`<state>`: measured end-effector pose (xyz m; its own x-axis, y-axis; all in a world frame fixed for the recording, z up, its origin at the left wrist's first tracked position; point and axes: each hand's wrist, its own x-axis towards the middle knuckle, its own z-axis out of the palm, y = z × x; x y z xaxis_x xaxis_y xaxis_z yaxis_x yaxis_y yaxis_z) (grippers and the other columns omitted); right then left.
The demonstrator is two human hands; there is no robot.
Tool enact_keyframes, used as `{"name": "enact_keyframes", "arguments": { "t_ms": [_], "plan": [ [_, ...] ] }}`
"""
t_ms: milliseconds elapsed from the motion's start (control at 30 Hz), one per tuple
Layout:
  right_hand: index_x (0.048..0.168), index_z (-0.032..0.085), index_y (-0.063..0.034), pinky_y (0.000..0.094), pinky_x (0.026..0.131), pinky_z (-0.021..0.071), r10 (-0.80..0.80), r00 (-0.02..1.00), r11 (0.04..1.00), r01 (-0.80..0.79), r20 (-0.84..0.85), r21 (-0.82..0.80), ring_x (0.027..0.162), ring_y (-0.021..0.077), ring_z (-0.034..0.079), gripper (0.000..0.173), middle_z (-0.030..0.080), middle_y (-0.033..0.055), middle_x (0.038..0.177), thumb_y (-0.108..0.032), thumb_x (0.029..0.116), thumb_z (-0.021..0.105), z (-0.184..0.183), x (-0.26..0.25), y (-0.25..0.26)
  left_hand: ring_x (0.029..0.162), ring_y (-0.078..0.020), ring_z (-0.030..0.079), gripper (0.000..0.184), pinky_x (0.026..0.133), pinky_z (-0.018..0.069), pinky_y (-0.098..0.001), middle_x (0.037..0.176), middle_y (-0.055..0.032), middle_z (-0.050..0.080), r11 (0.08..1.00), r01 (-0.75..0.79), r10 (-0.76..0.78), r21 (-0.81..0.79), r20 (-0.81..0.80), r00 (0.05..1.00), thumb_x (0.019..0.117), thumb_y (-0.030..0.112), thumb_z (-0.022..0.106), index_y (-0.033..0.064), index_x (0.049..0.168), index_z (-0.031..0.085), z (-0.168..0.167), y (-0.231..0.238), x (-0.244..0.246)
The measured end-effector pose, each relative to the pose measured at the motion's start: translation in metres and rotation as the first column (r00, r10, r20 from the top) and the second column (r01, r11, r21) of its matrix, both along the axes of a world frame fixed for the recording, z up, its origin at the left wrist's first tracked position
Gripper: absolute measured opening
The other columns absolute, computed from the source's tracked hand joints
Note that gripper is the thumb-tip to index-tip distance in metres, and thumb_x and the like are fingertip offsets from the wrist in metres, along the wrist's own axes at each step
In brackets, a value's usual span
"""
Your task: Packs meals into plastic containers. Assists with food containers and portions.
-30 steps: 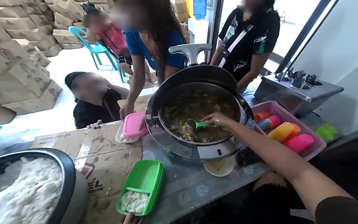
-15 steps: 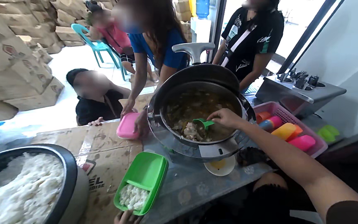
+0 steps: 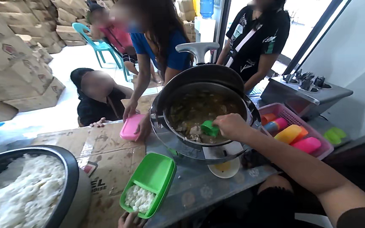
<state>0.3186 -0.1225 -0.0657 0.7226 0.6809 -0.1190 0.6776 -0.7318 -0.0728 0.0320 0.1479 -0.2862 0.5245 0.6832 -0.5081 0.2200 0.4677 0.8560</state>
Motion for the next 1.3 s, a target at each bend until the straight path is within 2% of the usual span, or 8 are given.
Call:
{"name": "enact_keyframes", "arguments": {
  "t_ms": [100,267,400,533,633,767,900,1300],
  "plan": [
    [0.127,0.070,-0.0089,0.0578,0.097,0.0500,-0.055,0.993,0.997,0.060,-0.107,0.049,0.117,0.0367,0.065,0.030,0.069,0.0162,0.125,-0.006,0.1033,0.052,-0.017,0.010,0.013,0.078,-0.0119,0.066,0.041,0.066,0.0589,-0.0296,0.104,-0.0096,0.054,1.000,0.005,-0.005,-0.003,0.009,1.000,0.1031,0.008,0.038,0.0015,0.142,0.027,0.004,-0.002,0.001],
    [0.130,0.069,-0.0083,0.0555,0.103,0.0488,-0.140,0.922,0.879,0.283,-0.360,0.385,0.116,0.0354,0.066,0.030,0.070,0.0186,0.124,-0.012,0.1075,0.050,-0.051,0.039,0.024,0.076,-0.0112,0.065,0.039,0.064,0.0581,-0.0293,0.100,-0.0079,0.055,1.000,-0.008,0.008,0.017,0.016,1.000,0.1022,0.007,0.037,0.0015,0.140,0.029,0.006,-0.003,-0.002],
    [0.127,0.069,-0.0033,0.0411,0.093,0.0508,-0.121,0.768,0.737,0.494,-0.629,0.461,0.105,0.0230,0.064,0.026,0.067,0.0173,0.123,-0.008,0.1065,0.053,-0.060,0.052,0.018,0.075,-0.0111,0.065,0.042,0.063,0.0580,-0.0296,0.099,-0.0076,0.055,1.000,-0.014,0.013,0.018,0.019,1.000,0.1008,0.007,0.038,0.0030,0.141,0.026,0.008,0.000,-0.007],
    [0.123,0.069,-0.0046,0.0226,0.063,0.0403,-0.126,0.636,0.597,0.661,-0.761,0.454,0.069,0.0044,0.047,0.023,0.066,0.0058,0.102,-0.007,0.1056,0.054,-0.070,0.062,0.024,0.075,-0.0100,0.067,0.043,0.063,0.0592,-0.0298,0.100,-0.0044,0.058,0.999,0.003,-0.005,0.044,0.041,0.999,0.0993,0.008,0.038,0.0059,0.141,0.027,0.004,0.008,-0.013],
    [0.123,0.069,-0.0056,0.0197,0.050,0.0317,-0.095,0.588,0.562,0.698,-0.804,0.444,0.055,0.0009,0.037,0.024,0.068,0.0034,0.093,-0.008,0.1060,0.052,-0.081,0.071,0.035,0.075,-0.0087,0.067,0.039,0.063,0.0590,-0.0284,0.098,-0.0026,0.059,0.999,0.020,-0.023,0.039,0.054,0.998,0.0985,0.007,0.037,0.0061,0.137,0.031,0.008,0.008,-0.014],
    [0.125,0.067,-0.0042,0.0193,0.052,0.0330,-0.083,0.595,0.595,0.673,-0.799,0.439,0.057,0.0007,0.037,0.024,0.065,0.0027,0.092,-0.008,0.1067,0.051,-0.066,0.064,0.030,0.071,-0.0065,0.068,0.023,0.060,0.0595,-0.0257,0.087,0.0024,0.066,1.000,-0.002,0.000,0.022,0.110,0.994,0.0991,0.007,0.033,0.0097,0.121,0.042,0.017,0.002,-0.016],
    [0.125,0.066,-0.0041,0.0173,0.053,0.0344,-0.083,0.600,0.606,0.664,-0.796,0.438,0.057,-0.0011,0.040,0.024,0.066,0.0008,0.092,-0.009,0.1067,0.052,-0.052,0.060,0.005,0.075,-0.0060,0.070,0.026,0.062,0.0607,-0.0275,0.089,0.0053,0.067,0.999,0.030,-0.038,0.044,0.174,0.984,0.0982,0.010,0.033,0.0122,0.123,0.041,0.022,0.004,-0.026],
    [0.126,0.065,-0.0016,0.0160,0.048,0.0312,-0.039,0.657,0.412,0.697,-0.753,0.587,0.053,-0.0018,0.038,0.025,0.067,0.0001,0.089,-0.007,0.1068,0.050,-0.021,0.046,-0.038,0.085,-0.0037,0.072,0.025,0.074,0.0621,-0.0263,0.091,0.0103,0.075,0.995,0.049,-0.083,0.082,0.483,0.871,0.0932,0.017,0.038,0.0175,0.114,0.053,0.103,-0.009,-0.019]
  ]
}}
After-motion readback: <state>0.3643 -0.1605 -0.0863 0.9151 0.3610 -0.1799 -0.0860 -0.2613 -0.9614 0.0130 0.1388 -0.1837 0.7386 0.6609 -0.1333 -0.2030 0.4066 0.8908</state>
